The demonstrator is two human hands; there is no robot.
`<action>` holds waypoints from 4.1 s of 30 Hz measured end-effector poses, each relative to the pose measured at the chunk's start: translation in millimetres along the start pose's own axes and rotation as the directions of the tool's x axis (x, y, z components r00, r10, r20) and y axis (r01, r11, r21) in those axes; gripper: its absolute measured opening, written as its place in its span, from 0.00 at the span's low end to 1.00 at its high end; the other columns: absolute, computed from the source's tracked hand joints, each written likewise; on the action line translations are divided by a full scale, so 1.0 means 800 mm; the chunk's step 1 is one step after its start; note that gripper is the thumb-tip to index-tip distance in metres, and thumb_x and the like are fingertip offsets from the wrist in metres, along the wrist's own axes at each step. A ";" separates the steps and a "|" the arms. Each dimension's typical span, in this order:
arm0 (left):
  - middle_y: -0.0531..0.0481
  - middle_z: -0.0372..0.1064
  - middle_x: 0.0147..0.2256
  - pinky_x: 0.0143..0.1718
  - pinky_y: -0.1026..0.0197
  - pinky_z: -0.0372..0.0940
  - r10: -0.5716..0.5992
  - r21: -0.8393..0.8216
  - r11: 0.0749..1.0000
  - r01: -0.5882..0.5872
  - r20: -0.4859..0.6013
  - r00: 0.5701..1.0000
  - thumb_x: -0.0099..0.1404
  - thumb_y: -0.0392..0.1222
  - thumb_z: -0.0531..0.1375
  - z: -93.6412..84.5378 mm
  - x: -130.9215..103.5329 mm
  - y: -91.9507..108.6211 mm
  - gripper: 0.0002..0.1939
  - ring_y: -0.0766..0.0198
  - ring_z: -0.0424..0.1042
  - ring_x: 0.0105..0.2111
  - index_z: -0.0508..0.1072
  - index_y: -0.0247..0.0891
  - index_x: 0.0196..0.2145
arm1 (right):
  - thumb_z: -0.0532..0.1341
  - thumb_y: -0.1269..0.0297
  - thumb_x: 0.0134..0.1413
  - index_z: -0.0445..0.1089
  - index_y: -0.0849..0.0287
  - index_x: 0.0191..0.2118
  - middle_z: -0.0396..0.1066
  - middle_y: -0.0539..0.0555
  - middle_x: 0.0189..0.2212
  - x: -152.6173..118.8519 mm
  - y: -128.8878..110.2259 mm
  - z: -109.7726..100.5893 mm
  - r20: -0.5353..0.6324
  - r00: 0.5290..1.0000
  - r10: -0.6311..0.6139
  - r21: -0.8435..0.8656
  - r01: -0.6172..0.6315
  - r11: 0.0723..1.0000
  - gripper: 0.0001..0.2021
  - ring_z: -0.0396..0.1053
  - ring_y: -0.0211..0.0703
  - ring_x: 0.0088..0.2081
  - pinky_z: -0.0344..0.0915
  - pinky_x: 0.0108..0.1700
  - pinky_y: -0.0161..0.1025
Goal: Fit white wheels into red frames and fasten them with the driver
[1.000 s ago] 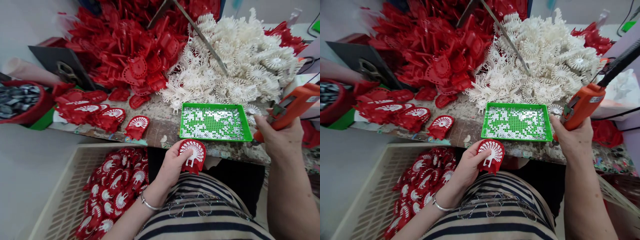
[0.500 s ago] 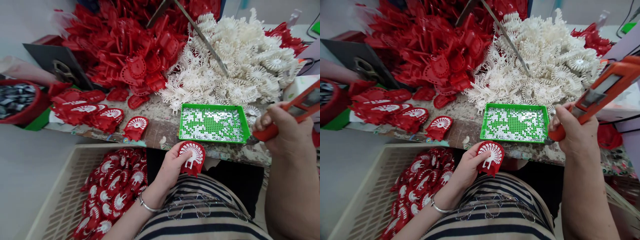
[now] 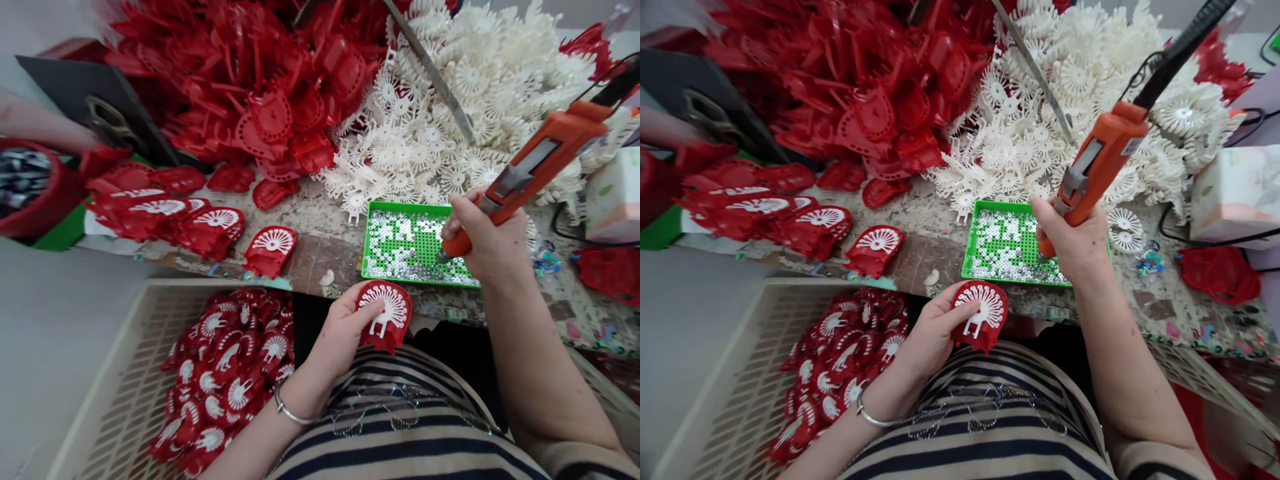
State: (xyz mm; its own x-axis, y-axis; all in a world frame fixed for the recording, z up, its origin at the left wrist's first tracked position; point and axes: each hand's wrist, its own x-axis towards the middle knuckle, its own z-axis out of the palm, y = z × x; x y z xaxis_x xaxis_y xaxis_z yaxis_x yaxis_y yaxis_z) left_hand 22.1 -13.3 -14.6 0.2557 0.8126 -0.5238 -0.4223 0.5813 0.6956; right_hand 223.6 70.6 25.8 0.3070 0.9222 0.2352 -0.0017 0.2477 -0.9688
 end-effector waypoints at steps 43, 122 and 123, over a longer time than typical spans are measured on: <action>0.51 0.76 0.28 0.26 0.66 0.66 -0.068 0.012 0.998 0.068 0.014 0.998 0.50 0.41 0.71 0.014 -0.001 0.013 0.17 0.68 0.71 0.23 0.76 0.34 0.38 | 0.71 0.64 0.42 0.65 0.54 0.24 0.61 0.43 0.13 -0.007 -0.047 0.019 -0.043 0.999 -0.022 0.142 0.028 0.990 0.12 0.58 0.36 0.14 0.59 0.17 0.37; 0.52 0.72 0.24 0.24 0.68 0.61 -0.062 -0.042 0.997 0.067 0.106 0.992 0.56 0.34 0.62 0.035 -0.019 0.008 0.04 0.71 0.67 0.21 0.73 0.32 0.31 | 0.68 0.67 0.50 0.68 0.58 0.28 0.60 0.44 0.15 -0.093 -0.098 0.063 0.211 0.975 -0.070 0.206 0.026 0.978 0.08 0.59 0.34 0.15 0.59 0.17 0.37; 0.52 0.72 0.24 0.25 0.68 0.61 -0.060 -0.046 0.997 0.065 0.103 0.993 0.56 0.34 0.62 0.035 -0.018 0.008 0.04 0.71 0.68 0.21 0.73 0.32 0.31 | 0.69 0.67 0.49 0.68 0.58 0.28 0.60 0.43 0.15 -0.093 -0.100 0.063 0.204 0.977 -0.067 0.201 0.025 0.979 0.08 0.59 0.34 0.15 0.59 0.16 0.37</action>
State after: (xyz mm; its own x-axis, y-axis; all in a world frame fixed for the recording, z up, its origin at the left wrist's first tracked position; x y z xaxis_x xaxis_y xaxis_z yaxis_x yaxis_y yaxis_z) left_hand 40.2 -20.5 11.3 0.3692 0.7763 -0.5110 -0.4445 0.6303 0.6364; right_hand 153.0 -2.6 89.6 0.1054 0.9449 0.3100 -0.1854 0.3250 -0.9274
